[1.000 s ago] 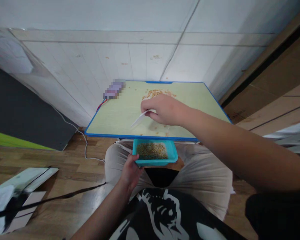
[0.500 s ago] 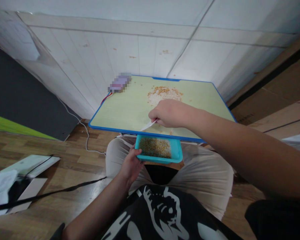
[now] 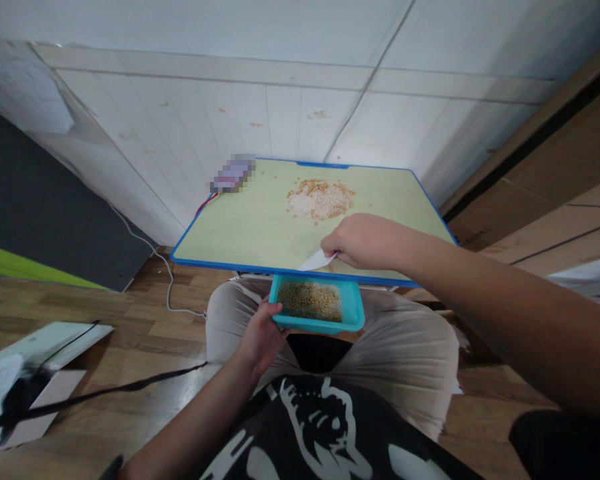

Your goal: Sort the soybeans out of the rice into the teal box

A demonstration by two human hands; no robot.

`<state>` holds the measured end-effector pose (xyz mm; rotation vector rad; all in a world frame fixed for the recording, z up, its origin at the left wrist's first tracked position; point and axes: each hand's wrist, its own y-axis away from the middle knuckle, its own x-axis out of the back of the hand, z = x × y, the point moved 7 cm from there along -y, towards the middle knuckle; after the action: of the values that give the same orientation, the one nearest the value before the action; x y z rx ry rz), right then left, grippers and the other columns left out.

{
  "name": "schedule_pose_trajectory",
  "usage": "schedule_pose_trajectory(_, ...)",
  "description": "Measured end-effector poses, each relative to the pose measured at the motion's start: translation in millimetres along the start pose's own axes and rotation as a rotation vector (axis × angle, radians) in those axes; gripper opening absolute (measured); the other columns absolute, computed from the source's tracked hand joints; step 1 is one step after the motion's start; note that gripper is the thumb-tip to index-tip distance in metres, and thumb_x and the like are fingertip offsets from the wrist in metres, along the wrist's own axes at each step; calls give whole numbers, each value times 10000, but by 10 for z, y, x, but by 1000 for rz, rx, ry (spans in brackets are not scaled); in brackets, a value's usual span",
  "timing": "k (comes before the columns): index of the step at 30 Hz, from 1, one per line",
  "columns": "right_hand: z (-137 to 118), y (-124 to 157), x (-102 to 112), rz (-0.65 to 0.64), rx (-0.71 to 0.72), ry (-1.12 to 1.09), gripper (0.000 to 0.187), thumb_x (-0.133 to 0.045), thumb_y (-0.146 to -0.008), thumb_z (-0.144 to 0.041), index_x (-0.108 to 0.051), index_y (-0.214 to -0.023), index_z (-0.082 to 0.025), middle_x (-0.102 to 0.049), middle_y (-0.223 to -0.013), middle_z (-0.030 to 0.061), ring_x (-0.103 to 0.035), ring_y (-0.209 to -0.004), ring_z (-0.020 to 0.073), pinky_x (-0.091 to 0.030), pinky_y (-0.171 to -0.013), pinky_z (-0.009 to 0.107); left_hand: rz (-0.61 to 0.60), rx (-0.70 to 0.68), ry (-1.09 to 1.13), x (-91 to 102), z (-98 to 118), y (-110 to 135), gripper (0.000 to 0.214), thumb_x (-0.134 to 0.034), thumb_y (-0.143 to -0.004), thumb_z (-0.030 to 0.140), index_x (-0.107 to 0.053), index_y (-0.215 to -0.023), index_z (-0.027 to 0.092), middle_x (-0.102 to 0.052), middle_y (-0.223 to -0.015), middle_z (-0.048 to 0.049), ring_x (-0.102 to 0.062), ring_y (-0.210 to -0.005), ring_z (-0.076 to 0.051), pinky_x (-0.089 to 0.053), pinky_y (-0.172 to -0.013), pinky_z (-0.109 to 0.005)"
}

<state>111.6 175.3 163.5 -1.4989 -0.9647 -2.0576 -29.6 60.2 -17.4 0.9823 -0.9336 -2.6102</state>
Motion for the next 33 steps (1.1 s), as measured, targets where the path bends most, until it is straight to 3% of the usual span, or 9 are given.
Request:
schedule_pose_trajectory(7, 177, 105, -149, 45, 0, -18, 243, -599, -913, -176, -820, -998, -228, -790, -876, 86, -664, -746, 190, -327, -645, 306, -34, 2, -8, -22, -55, -27, 403, -736, -667, 266, -725, -1067, 222, -800, -1055, -50, -726, -971, -250, -567, -794, -339)
schedule_pose_trajectory(12, 280, 163, -90, 113, -90, -24, 282, -528, -964, -205, -789, -1071, -211, -796, -925, 91, -684, -795, 205, -352, -659, 304, -67, -2, -43, -63, -94, -54, 400, -745, -672, 290, -734, -1066, 221, -799, -1070, -54, -721, -984, -260, -557, -784, -344)
schedule_pose_trajectory(17, 770, 339, 175, 318, -361, -28, 342, -468, -1005, -264, -732, -1205, -180, -784, -1083, 129, -687, -915, 248, -406, -726, 331, -67, 9, -64, -81, -111, -61, 413, -745, -678, 306, -727, -1083, 229, -791, -1100, -56, -710, -1005, -262, -541, -790, -345)
schedule_pose_trajectory(20, 1132, 428, 210, 365, -489, -65, 383, -471, -1006, -274, -689, -1294, -149, -757, -1193, 169, -677, -1004, 278, -436, -791, 356, -81, 6, -63, -92, -110, -62, 411, -751, -669, 310, -717, -1072, 239, -789, -1101, -55, -705, -1049, -274, -536, -825, -359)
schedule_pose_trajectory(24, 1455, 433, 39, 286, -585, -110, 418, -496, -1002, -291, -638, -1370, -150, -724, -1267, 197, -673, -1068, 303, -457, -853, 373, -72, 6, -40, -80, -110, -68, 415, -766, -657, 295, -706, -1064, 243, -788, -1085, -48, -715, -1055, -279, -553, -858, -376)
schedule_pose_trajectory(30, 1745, 482, -378, 26, -774, -132, 504, -503, -998, -287, -539, -1462, -93, -718, -1230, 260, -697, -1026, 327, -490, -802, 393, -46, 18, -27, -62, -96, -58, 447, -766, -654, 263, -707, -1097, 238, -793, -1072, -41, -729, -994, -258, -567, -825, -358)
schedule_pose_trajectory(33, 1876, 620, -555, -8, -828, -171, 488, -553, -963, -238, -590, -1414, -56, -717, -1228, 276, -702, -1035, 329, -510, -814, 401, -36, 22, -25, -51, -83, -47, 454, -764, -652, 265, -701, -1101, 238, -795, -1055, -42, -729, -982, -256, -566, -827, -362)
